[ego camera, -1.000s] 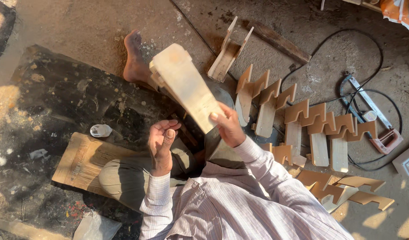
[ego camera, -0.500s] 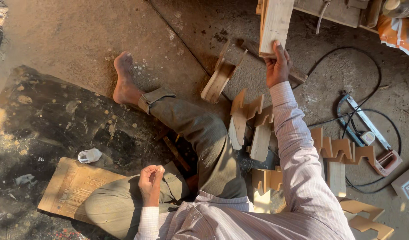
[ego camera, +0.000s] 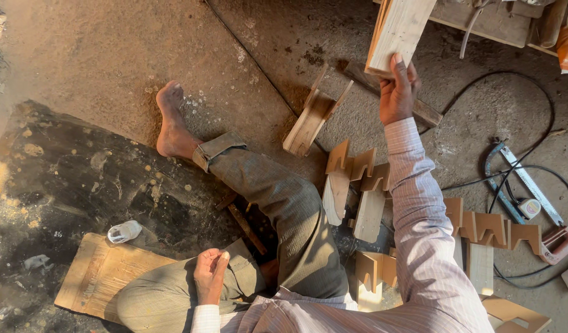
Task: The person sits on the floor and assembles small wooden pieces by inserting nails and tapping them with a hammer. They handle multiple wooden parts, align them, and secure them together, then place the assembled piece aside.
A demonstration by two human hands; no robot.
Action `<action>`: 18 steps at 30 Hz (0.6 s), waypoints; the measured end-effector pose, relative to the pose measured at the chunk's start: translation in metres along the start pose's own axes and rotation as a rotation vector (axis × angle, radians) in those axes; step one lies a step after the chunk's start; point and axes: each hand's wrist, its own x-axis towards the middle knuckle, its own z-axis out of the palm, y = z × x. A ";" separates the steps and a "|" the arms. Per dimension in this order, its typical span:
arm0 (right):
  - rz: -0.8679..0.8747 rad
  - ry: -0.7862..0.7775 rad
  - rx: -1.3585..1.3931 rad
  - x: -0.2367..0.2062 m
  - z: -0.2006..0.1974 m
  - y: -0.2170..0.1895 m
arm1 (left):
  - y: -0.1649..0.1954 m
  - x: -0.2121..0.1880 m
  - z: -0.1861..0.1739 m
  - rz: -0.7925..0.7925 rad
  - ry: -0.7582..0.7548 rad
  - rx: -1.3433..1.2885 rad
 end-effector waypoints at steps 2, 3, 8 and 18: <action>-0.037 -0.026 -0.019 0.023 0.004 -0.004 | 0.001 0.002 0.001 -0.030 0.006 0.016; -0.039 -0.031 -0.005 0.042 0.007 -0.005 | 0.002 0.003 0.000 -0.049 0.009 0.023; -0.022 -0.083 0.098 0.134 0.018 0.012 | 0.006 0.004 0.000 -0.115 0.019 -0.055; 0.108 0.074 0.144 0.208 0.039 0.050 | 0.003 0.015 0.008 -0.092 0.020 -0.078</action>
